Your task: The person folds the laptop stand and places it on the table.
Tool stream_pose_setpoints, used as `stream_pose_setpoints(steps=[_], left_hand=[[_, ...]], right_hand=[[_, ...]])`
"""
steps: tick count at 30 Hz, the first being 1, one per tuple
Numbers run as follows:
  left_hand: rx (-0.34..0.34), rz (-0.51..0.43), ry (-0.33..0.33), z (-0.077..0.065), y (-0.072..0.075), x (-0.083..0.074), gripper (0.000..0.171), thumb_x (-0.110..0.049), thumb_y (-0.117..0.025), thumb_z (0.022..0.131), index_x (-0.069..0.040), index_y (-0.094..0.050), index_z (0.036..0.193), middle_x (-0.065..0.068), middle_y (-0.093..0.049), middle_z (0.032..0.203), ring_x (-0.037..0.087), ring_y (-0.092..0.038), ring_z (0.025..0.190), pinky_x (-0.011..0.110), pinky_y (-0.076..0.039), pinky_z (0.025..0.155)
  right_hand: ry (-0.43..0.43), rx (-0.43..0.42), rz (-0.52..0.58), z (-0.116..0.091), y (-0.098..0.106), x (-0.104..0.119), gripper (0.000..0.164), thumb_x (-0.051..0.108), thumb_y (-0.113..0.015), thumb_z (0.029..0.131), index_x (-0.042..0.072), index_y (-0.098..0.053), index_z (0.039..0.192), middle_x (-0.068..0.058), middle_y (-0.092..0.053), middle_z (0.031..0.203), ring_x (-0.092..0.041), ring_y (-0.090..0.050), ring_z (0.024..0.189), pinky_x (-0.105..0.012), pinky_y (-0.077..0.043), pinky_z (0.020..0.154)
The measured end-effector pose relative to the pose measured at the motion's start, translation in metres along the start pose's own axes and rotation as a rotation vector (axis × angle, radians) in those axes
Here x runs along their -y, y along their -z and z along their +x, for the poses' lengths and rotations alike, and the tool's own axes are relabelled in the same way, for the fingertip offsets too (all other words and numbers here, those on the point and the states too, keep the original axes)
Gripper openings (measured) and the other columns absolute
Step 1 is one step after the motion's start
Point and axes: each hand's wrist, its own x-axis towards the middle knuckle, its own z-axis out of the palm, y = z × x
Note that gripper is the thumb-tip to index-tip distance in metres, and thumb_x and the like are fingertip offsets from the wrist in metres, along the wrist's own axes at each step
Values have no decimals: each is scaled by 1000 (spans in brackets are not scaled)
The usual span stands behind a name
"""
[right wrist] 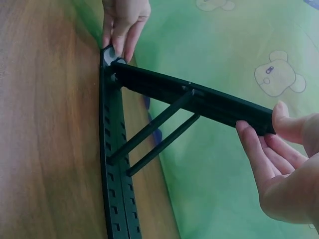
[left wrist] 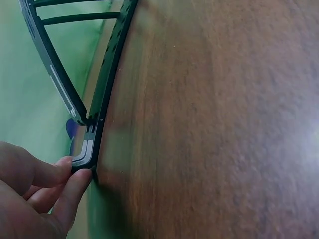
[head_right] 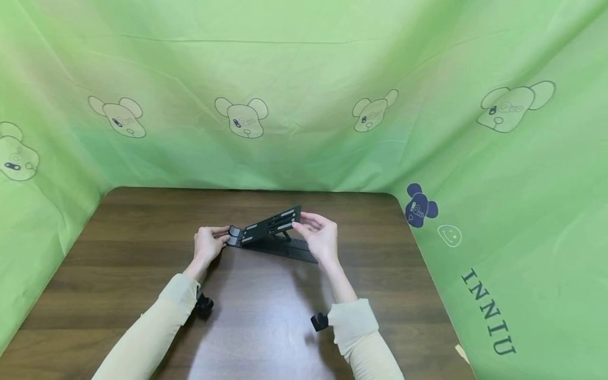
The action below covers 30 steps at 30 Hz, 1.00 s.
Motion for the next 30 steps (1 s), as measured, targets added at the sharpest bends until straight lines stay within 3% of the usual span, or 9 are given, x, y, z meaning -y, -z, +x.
stream_pose_setpoints(steps=[8,11,15,19,22,30], left_hand=[[-39,-13,-18,0,2,-2,24,0,-78,98,-1,-84,121,20,-82,115,34,-80,116,19,-59,76],[-51,-29,-9,1,1,0,23,-1,-78,98,0,-84,119,20,-82,114,34,-80,116,29,-64,87],[-70,-38,2,1,0,2,20,-3,-79,97,1,-85,116,20,-83,111,34,-81,114,46,-64,98],[-101,-37,3,3,-3,2,17,-2,-79,96,2,-86,111,20,-83,107,32,-82,109,41,-65,94],[-119,-50,4,4,-5,2,17,-1,-78,96,3,-85,111,21,-83,107,34,-82,109,45,-65,99],[-126,-49,-14,6,-6,-1,19,0,-78,97,4,-84,114,23,-83,109,36,-81,112,51,-61,106]], right_hand=[[-7,8,24,-3,-2,-4,42,-7,-83,92,-12,-72,132,-25,-81,119,8,-76,80,-11,-61,81],[-2,7,22,-5,-4,-4,41,-7,-84,91,-12,-73,131,-21,-84,114,7,-76,79,-12,-62,80],[39,1,4,-7,-5,-3,43,-9,-85,89,-11,-73,131,-26,-82,117,7,-75,80,-12,-62,80],[111,13,-18,-7,-5,-4,58,-12,-85,87,-5,-68,143,-29,-80,116,5,-73,83,-12,-62,82],[150,34,-39,-8,-5,-3,65,-13,-85,87,-3,-65,148,-31,-77,114,4,-71,84,-11,-61,84],[156,48,-26,-11,-8,-1,55,-16,-83,85,-13,-68,139,-39,-75,118,7,-71,86,-10,-60,83]])
